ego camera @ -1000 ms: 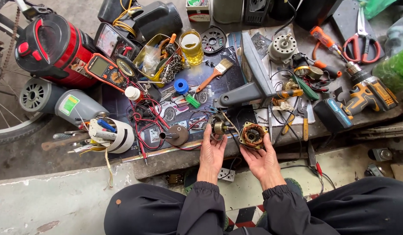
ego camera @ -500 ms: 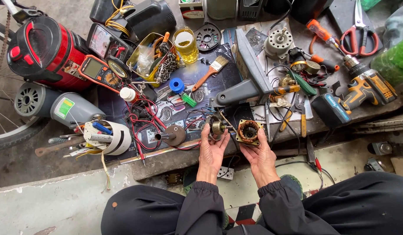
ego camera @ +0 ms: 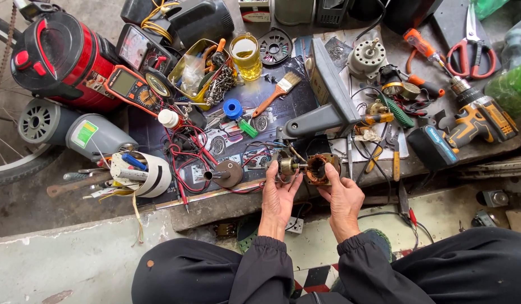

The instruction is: A person is reassembling an electric motor by aligning the rotor into the stator on a cluttered workbench.

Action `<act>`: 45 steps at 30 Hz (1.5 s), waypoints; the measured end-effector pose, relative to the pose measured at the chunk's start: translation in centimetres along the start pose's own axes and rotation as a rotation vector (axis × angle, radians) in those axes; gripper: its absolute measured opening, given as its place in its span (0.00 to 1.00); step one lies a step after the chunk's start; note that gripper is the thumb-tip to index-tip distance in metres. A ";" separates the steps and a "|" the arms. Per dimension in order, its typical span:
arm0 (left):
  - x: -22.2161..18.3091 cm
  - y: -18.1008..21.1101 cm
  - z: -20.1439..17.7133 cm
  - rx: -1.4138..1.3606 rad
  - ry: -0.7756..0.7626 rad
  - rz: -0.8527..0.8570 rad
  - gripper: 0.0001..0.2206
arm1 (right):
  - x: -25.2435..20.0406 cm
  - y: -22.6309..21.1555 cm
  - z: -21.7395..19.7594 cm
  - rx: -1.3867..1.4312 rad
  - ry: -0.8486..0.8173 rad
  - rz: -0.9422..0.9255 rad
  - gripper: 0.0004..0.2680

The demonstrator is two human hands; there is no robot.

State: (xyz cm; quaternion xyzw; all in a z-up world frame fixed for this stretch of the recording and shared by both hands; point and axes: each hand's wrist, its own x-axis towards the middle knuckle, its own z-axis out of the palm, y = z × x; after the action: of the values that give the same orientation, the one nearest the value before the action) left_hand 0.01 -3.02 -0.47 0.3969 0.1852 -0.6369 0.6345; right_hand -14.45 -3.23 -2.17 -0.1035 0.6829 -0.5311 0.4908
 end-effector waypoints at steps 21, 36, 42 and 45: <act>-1.1 -3.9 1.1 0.066 -0.106 0.154 0.28 | -1.5 -4.6 -0.1 -0.796 0.103 -0.276 0.36; -2.9 -4.9 2.5 0.003 -0.117 0.138 0.37 | -3.3 -5.9 0.5 -0.955 0.172 -0.375 0.36; -2.2 -5.9 1.9 0.028 -0.126 0.136 0.39 | -3.8 -6.1 0.7 -0.950 0.175 -0.425 0.35; -2.6 -6.1 2.4 0.028 -0.140 0.147 0.39 | -4.4 -6.6 1.1 -0.969 0.179 -0.458 0.34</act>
State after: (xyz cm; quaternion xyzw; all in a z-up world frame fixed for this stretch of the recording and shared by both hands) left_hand -6.72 -2.30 1.26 0.3727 0.1016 -0.6173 0.6853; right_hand -13.91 -3.69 5.80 -0.4185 0.8486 -0.2557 0.1984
